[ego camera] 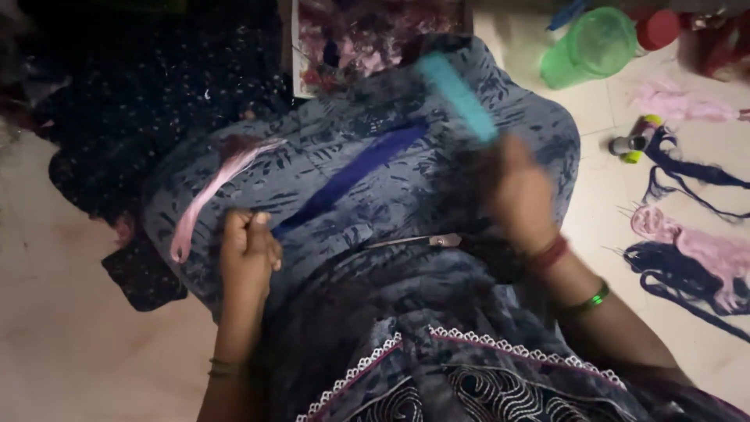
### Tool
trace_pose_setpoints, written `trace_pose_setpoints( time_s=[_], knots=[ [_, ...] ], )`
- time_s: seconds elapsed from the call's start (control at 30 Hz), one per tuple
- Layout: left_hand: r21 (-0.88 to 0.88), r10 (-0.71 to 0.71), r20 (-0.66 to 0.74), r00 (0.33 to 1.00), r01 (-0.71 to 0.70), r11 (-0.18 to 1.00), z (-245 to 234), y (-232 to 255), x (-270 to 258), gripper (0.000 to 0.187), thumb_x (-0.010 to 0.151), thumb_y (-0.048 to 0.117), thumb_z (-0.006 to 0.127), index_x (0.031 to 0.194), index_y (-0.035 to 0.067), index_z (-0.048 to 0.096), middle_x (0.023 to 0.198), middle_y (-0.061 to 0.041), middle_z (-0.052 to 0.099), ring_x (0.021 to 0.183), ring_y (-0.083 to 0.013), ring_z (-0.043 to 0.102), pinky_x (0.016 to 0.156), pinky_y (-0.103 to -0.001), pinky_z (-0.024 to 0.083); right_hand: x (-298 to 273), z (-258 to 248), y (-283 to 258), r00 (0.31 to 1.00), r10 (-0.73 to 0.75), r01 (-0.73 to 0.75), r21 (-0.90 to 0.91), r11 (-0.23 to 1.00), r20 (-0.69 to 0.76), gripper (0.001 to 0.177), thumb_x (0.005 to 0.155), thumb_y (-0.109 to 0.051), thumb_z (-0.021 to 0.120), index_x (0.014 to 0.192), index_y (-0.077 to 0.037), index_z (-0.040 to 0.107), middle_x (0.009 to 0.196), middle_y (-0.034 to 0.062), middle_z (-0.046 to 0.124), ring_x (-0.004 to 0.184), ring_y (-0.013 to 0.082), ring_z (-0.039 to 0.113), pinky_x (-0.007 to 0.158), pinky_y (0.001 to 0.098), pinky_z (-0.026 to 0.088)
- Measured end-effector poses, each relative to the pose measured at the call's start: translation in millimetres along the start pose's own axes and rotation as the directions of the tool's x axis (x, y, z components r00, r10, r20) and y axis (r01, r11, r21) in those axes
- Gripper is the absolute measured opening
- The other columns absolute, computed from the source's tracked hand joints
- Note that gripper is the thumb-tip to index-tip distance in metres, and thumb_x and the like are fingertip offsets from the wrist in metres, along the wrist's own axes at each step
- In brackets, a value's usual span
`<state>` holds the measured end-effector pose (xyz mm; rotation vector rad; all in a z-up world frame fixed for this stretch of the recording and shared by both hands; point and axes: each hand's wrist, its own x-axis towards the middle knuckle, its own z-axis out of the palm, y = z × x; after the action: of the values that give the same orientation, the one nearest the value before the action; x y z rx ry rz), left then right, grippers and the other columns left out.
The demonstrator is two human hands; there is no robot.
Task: Attach and trim decorative tassels on the edge of a striped fabric.
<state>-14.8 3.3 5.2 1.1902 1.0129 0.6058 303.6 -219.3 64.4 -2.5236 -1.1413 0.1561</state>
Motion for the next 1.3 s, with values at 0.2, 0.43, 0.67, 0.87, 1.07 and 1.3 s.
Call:
trace_pose_setpoints(
  time_s=[0.2,0.43,0.67,0.87,1.07,1.3],
  knots=[
    [0.032,-0.002,-0.049,0.999,0.003,0.999,-1,2,2,0.015,0.107,0.018,0.052,0.098,0.006,0.047,0.057,-0.001,0.040,0.041,-0.0094,0.037,0.039,-0.028,0.034,-26,40,-38,0.916,-0.400,0.396,0.113,0.911,0.017,0.030,0.087,-0.008,0.058,0.117,-0.006,0.057,0.100,0.0199,0.065,0.084,0.0417,0.066,0.063,0.0502,0.052],
    [0.021,0.063,-0.026,0.998,-0.062,0.998,-1,6,-3,0.016,0.107,0.016,0.052,0.099,0.003,0.048,0.057,-0.001,0.042,0.042,-0.0095,0.038,0.042,-0.027,0.036,-1,22,56,0.958,-0.122,0.117,-0.033,0.993,-0.260,0.017,0.107,-0.012,0.054,0.120,-0.003,0.058,0.098,0.0264,0.066,0.079,0.0477,0.063,0.065,0.0546,0.051],
    [-0.089,0.111,0.019,0.994,-0.109,0.990,37,95,-1,0.009,0.108,0.014,0.052,0.107,0.005,0.052,0.062,0.002,0.042,0.045,-0.0063,0.037,0.041,-0.025,0.037,8,-25,19,0.992,0.014,-0.127,0.958,0.257,0.127,0.017,0.109,-0.014,0.067,0.118,-0.002,0.059,0.111,0.0169,0.064,0.084,0.0247,0.070,0.078,0.0446,0.058],
    [-0.146,0.199,0.311,0.929,-0.161,0.976,111,167,-15,0.007,0.106,0.012,0.051,0.107,0.005,0.051,0.063,0.001,0.047,0.044,-0.0069,0.040,0.040,-0.024,0.038,14,7,-94,0.804,-0.554,-0.308,0.949,-0.074,0.218,0.029,0.100,-0.015,0.069,0.125,-0.001,0.071,0.128,0.0149,0.069,0.107,0.0250,0.073,0.097,0.0415,0.060],
    [-0.305,0.232,0.318,0.919,-0.132,0.943,88,128,16,0.016,0.112,0.019,0.051,0.104,0.005,0.051,0.062,0.003,0.041,0.045,-0.0051,0.034,0.043,-0.023,0.036,40,3,-28,0.960,-0.245,-0.059,0.949,0.309,0.139,0.023,0.099,-0.013,0.070,0.113,0.004,0.074,0.112,0.0125,0.073,0.099,0.0189,0.070,0.090,0.0336,0.056],
    [-0.206,-0.070,0.231,0.970,0.119,0.971,93,20,47,0.017,0.107,0.022,0.054,0.102,0.006,0.052,0.060,0.004,0.038,0.046,-0.0060,0.035,0.043,-0.025,0.036,60,-18,62,0.989,0.050,-0.122,0.571,0.812,0.139,0.021,0.100,-0.017,0.073,0.101,0.003,0.066,0.093,0.0205,0.065,0.079,0.0229,0.060,0.073,0.0380,0.047]
  ],
)
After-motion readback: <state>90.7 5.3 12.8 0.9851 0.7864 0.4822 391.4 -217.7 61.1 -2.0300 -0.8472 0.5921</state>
